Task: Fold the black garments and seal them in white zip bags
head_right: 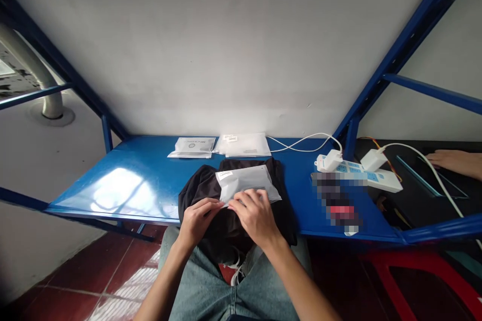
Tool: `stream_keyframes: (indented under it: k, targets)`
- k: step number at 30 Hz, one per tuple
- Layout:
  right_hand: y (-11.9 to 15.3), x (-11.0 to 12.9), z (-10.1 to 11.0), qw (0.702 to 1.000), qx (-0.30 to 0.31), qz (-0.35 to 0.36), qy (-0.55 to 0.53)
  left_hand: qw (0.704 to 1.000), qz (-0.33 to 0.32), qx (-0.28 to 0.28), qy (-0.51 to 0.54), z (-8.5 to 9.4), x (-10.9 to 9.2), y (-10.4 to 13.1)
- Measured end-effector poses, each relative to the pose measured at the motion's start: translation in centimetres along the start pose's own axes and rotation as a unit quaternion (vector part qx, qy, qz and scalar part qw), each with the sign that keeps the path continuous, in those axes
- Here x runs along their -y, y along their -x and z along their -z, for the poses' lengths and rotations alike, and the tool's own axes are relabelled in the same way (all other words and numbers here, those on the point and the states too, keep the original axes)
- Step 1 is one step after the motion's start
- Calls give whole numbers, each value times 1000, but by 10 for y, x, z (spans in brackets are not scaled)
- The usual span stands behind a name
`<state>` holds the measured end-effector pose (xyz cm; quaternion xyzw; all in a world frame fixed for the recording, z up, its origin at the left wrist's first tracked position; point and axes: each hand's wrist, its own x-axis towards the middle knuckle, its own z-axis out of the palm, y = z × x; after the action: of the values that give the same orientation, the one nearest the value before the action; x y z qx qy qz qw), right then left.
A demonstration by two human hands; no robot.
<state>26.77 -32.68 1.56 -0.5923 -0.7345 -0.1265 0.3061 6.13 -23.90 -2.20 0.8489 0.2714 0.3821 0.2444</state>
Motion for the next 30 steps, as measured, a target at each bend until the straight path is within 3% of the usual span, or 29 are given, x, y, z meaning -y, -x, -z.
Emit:
stream_keyframes:
  k: [4,7,10,12,15,18,20,24,30]
  targets:
    - [31,-36,22,996,-34,-69,54,999,12,-34,-13,24,9,7]
    - [51,-52,41,995,-6,-90,30,997,30,35,-66,44,3,4]
    - [46,-52,51,993,17,-101,-51,983,20,89,-158,53,-18,-14]
    - [30,-48,46,986,-8,-129,-105,978,1,57,-203,43,-37,-34]
    - [0,-42,23,967,-7,-172,-185,972,-3,46,-230,8,-56,-63]
    - [-13,-37,-7,951,53,-209,-223,954,24,110,-277,-30,-54,-73]
    - [-10,-36,-22,946,87,-221,-219,945,43,123,-301,-45,-44,-69]
    - [4,-35,-32,954,103,-209,-191,941,45,102,-319,-51,-30,-56]
    - [7,-35,-31,957,128,-208,-157,941,52,114,-314,-50,-31,-53]
